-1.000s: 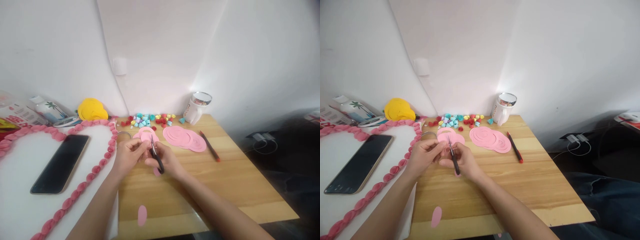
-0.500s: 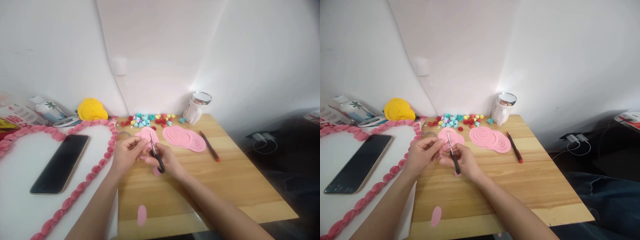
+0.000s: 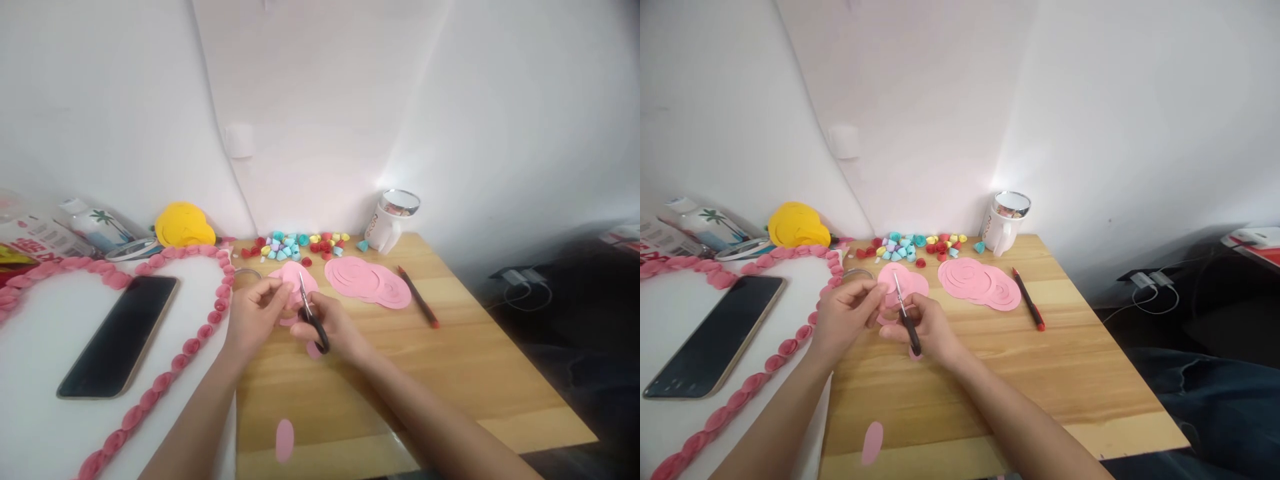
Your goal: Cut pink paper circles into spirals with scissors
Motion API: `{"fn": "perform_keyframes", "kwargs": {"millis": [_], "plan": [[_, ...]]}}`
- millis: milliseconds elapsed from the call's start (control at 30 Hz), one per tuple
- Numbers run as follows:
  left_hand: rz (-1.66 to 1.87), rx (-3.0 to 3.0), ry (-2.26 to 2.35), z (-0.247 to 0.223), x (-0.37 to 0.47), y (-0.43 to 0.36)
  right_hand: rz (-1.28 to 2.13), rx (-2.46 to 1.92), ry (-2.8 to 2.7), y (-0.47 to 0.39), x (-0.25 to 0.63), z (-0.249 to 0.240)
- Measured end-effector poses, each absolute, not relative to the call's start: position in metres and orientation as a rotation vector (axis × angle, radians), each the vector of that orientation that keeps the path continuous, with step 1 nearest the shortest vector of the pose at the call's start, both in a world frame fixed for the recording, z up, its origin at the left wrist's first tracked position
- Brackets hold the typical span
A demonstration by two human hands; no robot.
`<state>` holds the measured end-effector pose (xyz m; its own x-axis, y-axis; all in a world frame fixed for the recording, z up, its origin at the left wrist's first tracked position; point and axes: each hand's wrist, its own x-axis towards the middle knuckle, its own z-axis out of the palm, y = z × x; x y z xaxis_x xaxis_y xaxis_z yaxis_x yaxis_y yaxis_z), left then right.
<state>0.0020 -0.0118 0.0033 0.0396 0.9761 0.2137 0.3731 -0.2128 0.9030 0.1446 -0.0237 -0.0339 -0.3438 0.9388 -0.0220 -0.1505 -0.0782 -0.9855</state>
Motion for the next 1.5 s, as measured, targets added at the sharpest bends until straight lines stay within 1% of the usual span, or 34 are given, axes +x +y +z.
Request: {"fn": "perform_keyframes", "kwargs": {"millis": [167, 667, 833, 967, 1000, 1067, 1133, 1167, 1200, 1300, 1333, 1400, 1500], "plan": [[1.05, 1.677, 1.374, 0.004, 0.002, -0.011, 1.583, -0.828, -1.274, -0.02, 0.145, -0.037], [0.99, 1.578, 1.378, 0.003, -0.004, -0.008, 1.583, -0.954, -1.271, -0.025, 0.142, -0.033], [1.144, 1.489, 1.38, -0.006, -0.009, 0.001, 1.468, -0.976, -1.292, -0.02, 0.149, -0.028], [1.141, 1.282, 1.234, -0.005, -0.019, 0.004, 1.228, -1.09, -1.144, -0.014, 0.156, -0.02], [1.087, 1.247, 1.156, -0.003, -0.022, 0.003, 1.177, -1.113, -1.099, -0.012, 0.157, -0.02], [0.838, 1.318, 0.983, 0.002, -0.026, -0.001, 1.125, -1.155, -1.064, -0.008, 0.161, -0.021], [0.425, 1.424, 0.772, 0.004, -0.025, -0.005, 1.135, -1.196, -1.068, -0.005, 0.164, -0.025], [0.301, 1.437, 0.738, 0.003, -0.024, -0.005, 1.144, -1.2, -1.075, -0.003, 0.166, -0.027], [0.305, 1.468, 0.799, -0.001, -0.021, -0.004, 1.148, -1.204, -1.081, -0.002, 0.167, -0.029], [0.787, 1.691, 1.438, -0.016, -0.015, 0.004, 1.209, -1.122, -1.093, -0.002, 0.169, -0.033], [0.822, 1.807, 1.636, -0.021, -0.014, 0.007, 1.224, -1.093, -1.099, -0.002, 0.169, -0.033], [0.757, 1.948, 1.84, -0.028, -0.015, 0.012, 1.244, -1.065, -1.109, -0.003, 0.169, -0.034], [0.519, 2.029, 1.917, -0.029, -0.017, 0.012, 1.274, -1.079, -1.106, -0.004, 0.168, -0.035]]}}
